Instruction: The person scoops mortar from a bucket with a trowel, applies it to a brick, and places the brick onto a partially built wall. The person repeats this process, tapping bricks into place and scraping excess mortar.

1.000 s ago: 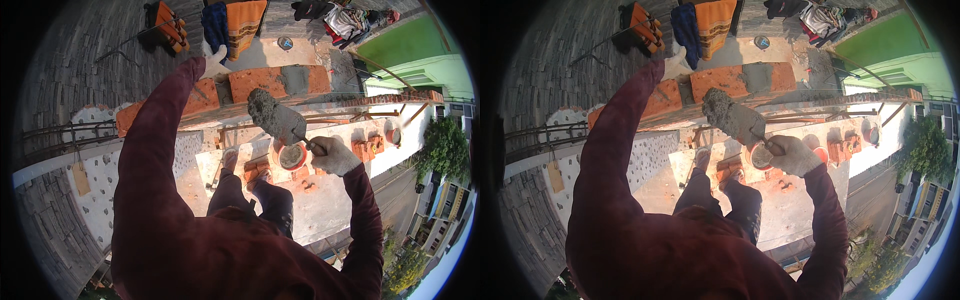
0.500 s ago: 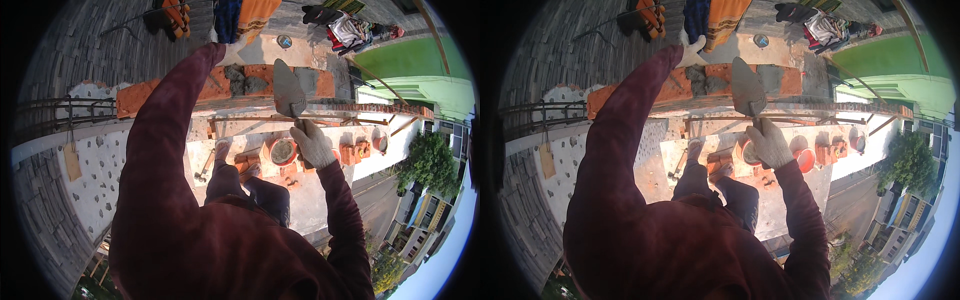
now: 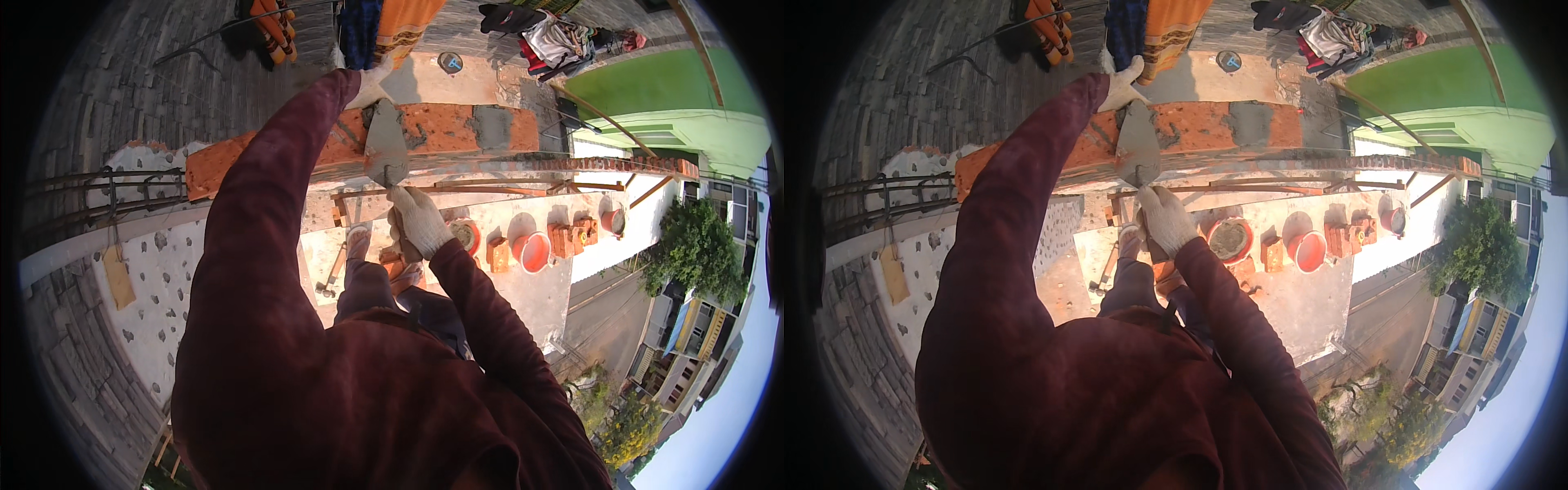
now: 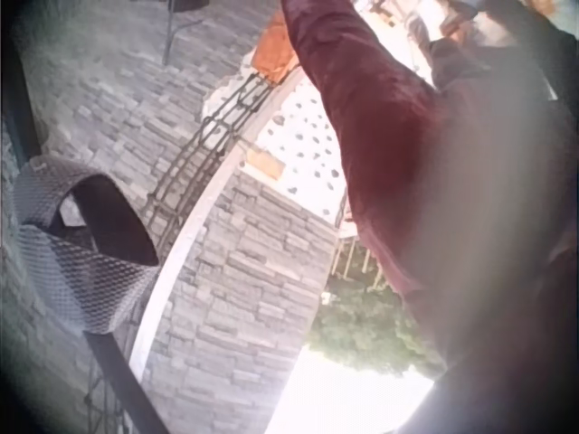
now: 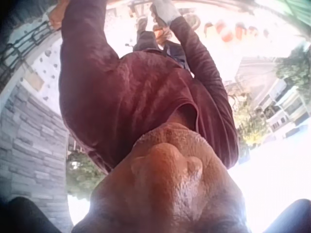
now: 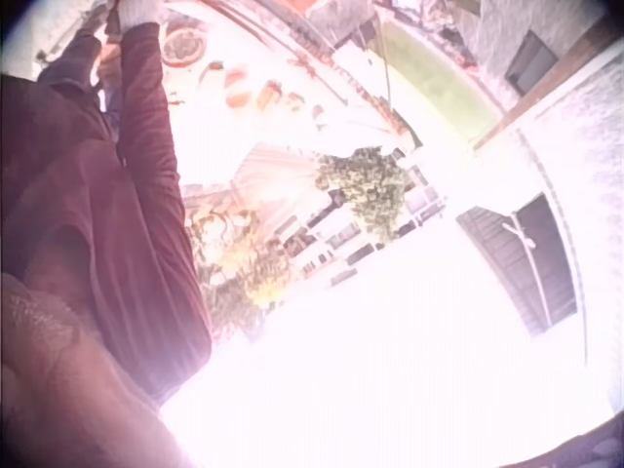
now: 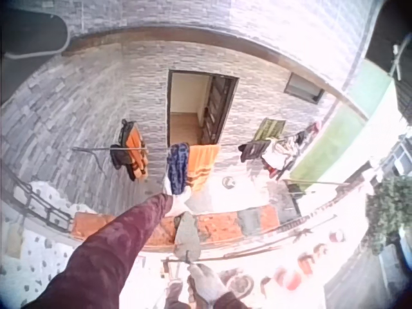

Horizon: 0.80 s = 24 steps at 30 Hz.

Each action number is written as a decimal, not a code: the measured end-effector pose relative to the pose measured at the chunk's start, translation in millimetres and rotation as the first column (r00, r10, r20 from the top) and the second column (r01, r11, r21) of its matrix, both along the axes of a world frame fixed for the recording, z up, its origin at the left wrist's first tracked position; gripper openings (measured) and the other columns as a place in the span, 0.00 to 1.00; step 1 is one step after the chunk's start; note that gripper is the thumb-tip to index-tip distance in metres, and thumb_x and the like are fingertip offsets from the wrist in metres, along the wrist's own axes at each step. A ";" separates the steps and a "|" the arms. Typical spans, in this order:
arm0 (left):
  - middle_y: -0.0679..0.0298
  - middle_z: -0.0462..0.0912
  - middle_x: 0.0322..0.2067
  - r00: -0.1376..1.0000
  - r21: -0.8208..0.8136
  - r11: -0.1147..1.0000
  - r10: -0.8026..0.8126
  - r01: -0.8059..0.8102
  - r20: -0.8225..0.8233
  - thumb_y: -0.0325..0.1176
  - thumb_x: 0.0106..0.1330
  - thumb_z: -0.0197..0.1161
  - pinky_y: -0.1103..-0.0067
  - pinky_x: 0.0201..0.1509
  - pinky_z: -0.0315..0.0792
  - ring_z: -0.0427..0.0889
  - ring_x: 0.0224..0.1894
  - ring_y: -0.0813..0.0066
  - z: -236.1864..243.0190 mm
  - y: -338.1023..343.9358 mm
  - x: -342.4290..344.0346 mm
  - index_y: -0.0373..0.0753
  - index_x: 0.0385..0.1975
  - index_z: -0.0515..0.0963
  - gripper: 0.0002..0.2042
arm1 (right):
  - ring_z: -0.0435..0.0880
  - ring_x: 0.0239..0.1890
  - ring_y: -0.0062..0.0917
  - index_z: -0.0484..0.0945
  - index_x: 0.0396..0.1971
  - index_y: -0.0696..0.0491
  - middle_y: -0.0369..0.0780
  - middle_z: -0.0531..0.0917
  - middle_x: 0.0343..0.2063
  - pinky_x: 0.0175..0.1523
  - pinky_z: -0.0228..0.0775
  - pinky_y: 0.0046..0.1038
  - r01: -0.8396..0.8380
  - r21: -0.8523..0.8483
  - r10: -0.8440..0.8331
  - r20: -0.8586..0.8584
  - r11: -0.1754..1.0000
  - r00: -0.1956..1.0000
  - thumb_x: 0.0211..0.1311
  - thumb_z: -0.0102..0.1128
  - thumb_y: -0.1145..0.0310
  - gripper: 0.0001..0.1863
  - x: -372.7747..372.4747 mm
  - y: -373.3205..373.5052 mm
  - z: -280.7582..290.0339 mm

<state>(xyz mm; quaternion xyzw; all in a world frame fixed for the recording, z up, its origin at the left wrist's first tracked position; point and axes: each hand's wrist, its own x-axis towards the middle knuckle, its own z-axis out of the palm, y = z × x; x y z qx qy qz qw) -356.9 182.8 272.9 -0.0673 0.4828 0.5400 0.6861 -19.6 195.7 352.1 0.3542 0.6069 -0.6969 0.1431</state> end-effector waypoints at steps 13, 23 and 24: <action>0.38 0.46 0.78 0.891 -0.053 0.971 -0.235 0.233 -0.388 0.84 0.61 0.33 0.69 0.82 0.41 0.45 0.81 0.51 -1.2 -11.2 -5.4 0.39 0.80 0.51 0.58 | 0.81 0.42 0.62 0.74 0.40 0.65 0.64 0.81 0.34 0.47 0.73 0.53 -0.351 0.728 0.444 0.071 0.590 0.893 0.76 0.46 0.56 0.23 -6.6 26.9 12.3; 0.39 0.46 0.79 0.729 -0.159 0.929 -0.362 0.335 -0.581 0.83 0.63 0.29 0.69 0.82 0.39 0.44 0.82 0.51 -12.2 -15.4 -5.5 0.39 0.80 0.53 0.56 | 0.83 0.35 0.38 0.73 0.39 0.61 0.49 0.79 0.30 0.39 0.74 0.39 -0.080 0.232 0.073 0.036 0.969 0.997 0.76 0.47 0.57 0.19 25.9 13.4 0.9; 0.39 0.47 0.79 0.717 -0.173 0.924 -0.375 0.341 -0.588 0.82 0.64 0.29 0.69 0.82 0.39 0.44 0.82 0.51 -13.7 -16.8 -6.5 0.39 0.80 0.53 0.56 | 0.82 0.32 0.39 0.73 0.40 0.60 0.48 0.79 0.29 0.37 0.74 0.39 -0.087 0.222 0.088 0.008 0.971 0.996 0.76 0.47 0.56 0.19 18.1 0.0 -2.8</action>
